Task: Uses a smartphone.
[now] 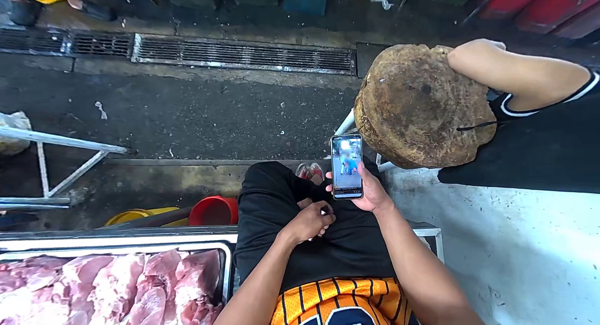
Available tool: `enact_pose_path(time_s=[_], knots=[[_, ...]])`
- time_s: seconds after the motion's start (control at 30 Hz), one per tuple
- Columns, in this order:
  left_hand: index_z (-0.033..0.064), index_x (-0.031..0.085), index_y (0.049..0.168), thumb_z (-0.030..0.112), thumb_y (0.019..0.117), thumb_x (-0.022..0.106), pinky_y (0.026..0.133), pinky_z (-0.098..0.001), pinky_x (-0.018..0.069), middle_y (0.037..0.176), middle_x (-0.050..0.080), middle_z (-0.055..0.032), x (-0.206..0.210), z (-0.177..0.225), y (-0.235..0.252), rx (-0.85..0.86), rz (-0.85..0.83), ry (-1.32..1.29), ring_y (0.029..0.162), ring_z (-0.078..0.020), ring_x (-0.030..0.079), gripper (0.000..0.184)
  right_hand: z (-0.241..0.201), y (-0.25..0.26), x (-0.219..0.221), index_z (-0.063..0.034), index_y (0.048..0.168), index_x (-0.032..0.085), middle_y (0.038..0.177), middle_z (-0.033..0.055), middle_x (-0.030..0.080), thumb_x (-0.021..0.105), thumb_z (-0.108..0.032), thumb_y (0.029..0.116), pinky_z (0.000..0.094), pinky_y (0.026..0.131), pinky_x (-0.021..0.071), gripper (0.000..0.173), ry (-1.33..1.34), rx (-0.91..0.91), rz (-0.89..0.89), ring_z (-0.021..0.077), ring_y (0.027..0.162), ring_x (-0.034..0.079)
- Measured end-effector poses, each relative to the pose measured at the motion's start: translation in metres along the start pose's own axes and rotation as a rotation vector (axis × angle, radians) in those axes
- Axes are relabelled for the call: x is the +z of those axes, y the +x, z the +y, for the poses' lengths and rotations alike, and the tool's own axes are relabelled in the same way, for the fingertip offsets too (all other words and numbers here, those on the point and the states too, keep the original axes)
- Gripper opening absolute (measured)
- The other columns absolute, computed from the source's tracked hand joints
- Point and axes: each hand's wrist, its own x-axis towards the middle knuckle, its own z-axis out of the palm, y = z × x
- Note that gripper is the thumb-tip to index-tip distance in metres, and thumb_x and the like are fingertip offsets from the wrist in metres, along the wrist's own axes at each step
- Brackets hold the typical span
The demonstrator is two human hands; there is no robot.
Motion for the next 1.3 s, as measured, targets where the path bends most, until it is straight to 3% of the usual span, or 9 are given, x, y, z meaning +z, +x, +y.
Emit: enact_pose_path(time_s=[0.1,0.23,0.43,0.67,1.3], knots=[[0.0113,0.059,0.119,0.027,0.1014,0.061,0.056,-0.0266,0.0544,0.076,0.061,-0.0021,0.0022,0.0005,0.0011,0.000,0.000,0.049,0.057,-0.0114,0.060,0.023,-0.0019,-0.0010,-0.0042,-0.0157,0.149,0.042,0.134,0.0278,0.060,0.058,-0.072,0.0892,0.0550,0.099,0.0548,0.084,0.022,0.011,-0.008,0.0430,0.114,0.066],[0.0144,0.058,0.122,0.034,0.0999,0.059,0.061,-0.0355,0.0552,0.086,0.064,-0.0049,0.0076,0.0081,0.0033,-0.028,0.009,0.313,0.064,-0.0159,0.062,0.029,-0.0026,0.0017,-0.0027,-0.0188,0.150,0.043,0.135,0.0258,0.060,0.051,-0.079,0.0871,0.0550,0.100,0.0543,0.088,0.034,0.010,-0.020,0.0422,0.116,0.065],[0.0138,0.058,0.121,0.032,0.1006,0.059,0.054,-0.0309,0.0529,0.079,0.063,-0.0037,0.0038,0.0074,0.0034,-0.037,0.005,0.240,0.057,-0.0137,0.060,0.027,-0.0014,0.0028,0.0012,-0.0198,0.151,0.042,0.135,0.0261,0.060,0.051,-0.080,0.0863,0.0550,0.099,0.0548,0.089,0.031,0.025,-0.006,0.0426,0.116,0.065],[0.0130,0.058,0.123,0.033,0.1013,0.059,0.055,-0.0299,0.0539,0.080,0.063,-0.0027,0.0016,0.0055,0.0007,-0.029,0.007,0.183,0.059,-0.0128,0.061,0.029,0.0009,0.0037,0.0012,-0.0202,0.151,0.041,0.135,0.0251,0.060,0.045,-0.080,0.0896,0.0545,0.099,0.0547,0.086,-0.026,0.020,-0.016,0.0412,0.115,0.065],[0.0132,0.058,0.122,0.031,0.1017,0.059,0.053,-0.0268,0.0519,0.076,0.062,-0.0015,0.0003,0.0034,0.0034,-0.011,-0.008,0.165,0.057,-0.0112,0.060,0.027,-0.0030,-0.0003,0.0010,-0.0205,0.150,0.042,0.135,0.0255,0.060,0.047,-0.079,0.0897,0.0548,0.100,0.0542,0.084,-0.006,0.001,-0.031,0.0418,0.115,0.065]])
